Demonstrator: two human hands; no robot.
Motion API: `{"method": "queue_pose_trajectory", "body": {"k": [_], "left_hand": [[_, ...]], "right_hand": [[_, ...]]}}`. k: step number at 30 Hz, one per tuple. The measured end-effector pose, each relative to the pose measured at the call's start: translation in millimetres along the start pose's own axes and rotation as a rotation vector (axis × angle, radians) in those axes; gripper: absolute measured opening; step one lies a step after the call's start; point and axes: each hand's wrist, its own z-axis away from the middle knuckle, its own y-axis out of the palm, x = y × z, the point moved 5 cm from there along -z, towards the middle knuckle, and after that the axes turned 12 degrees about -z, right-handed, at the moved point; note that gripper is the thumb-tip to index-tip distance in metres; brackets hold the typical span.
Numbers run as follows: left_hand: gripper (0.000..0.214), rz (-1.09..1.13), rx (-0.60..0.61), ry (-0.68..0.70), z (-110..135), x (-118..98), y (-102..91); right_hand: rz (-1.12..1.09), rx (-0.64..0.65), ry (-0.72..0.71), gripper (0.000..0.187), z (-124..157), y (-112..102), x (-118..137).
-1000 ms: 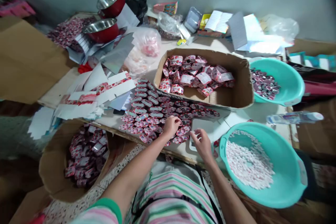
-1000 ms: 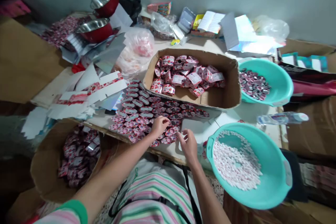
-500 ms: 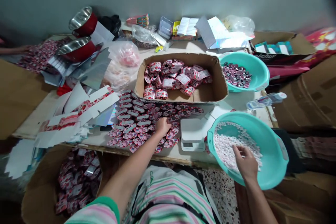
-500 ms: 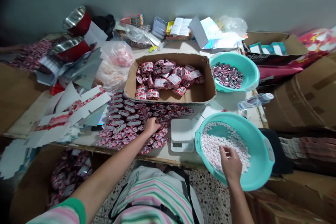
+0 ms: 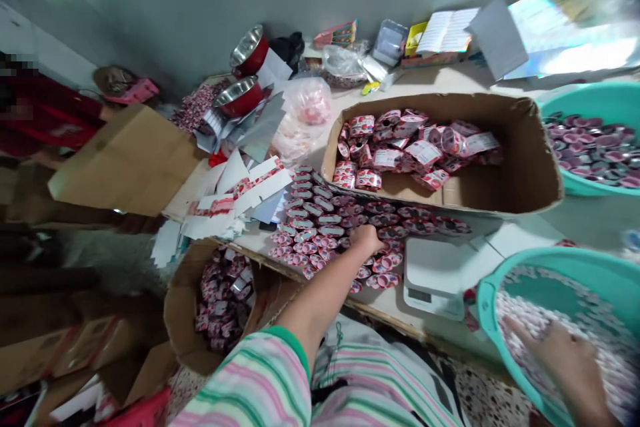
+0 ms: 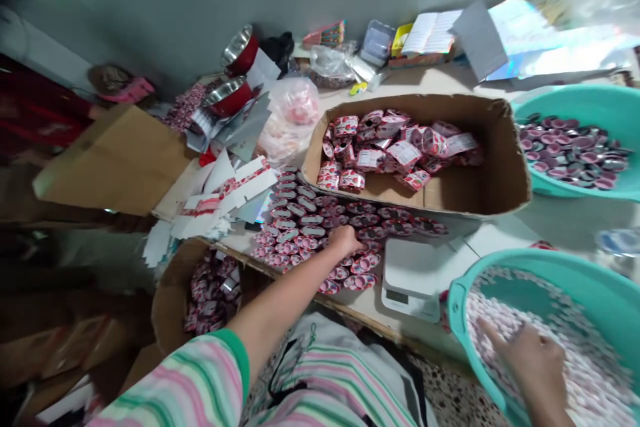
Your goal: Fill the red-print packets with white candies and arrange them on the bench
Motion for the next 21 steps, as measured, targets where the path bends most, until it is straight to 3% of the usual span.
{"method": "queue_pose_trajectory", "body": {"k": [5, 11, 16, 21], "left_hand": [[0.049, 0.032, -0.045, 0.004, 4, 1, 4.0], [0.028, 0.158, -0.235, 0.022, 28, 1, 7.0], [0.026, 0.353, -0.348, 0.110, 56, 14, 14.5], [0.025, 0.503, -0.391, 0.202, 84, 42, 37.3]], "right_hand": [[-0.068, 0.083, 0.013, 0.074, -2, 17, 8], [-0.139, 0.164, -0.017, 0.048, 3, 32, 14], [-0.315, 0.199, 0.011, 0.046, 16, 24, 28], [-0.202, 0.096, -0.079, 0.041, 18, 9, 34]]}}
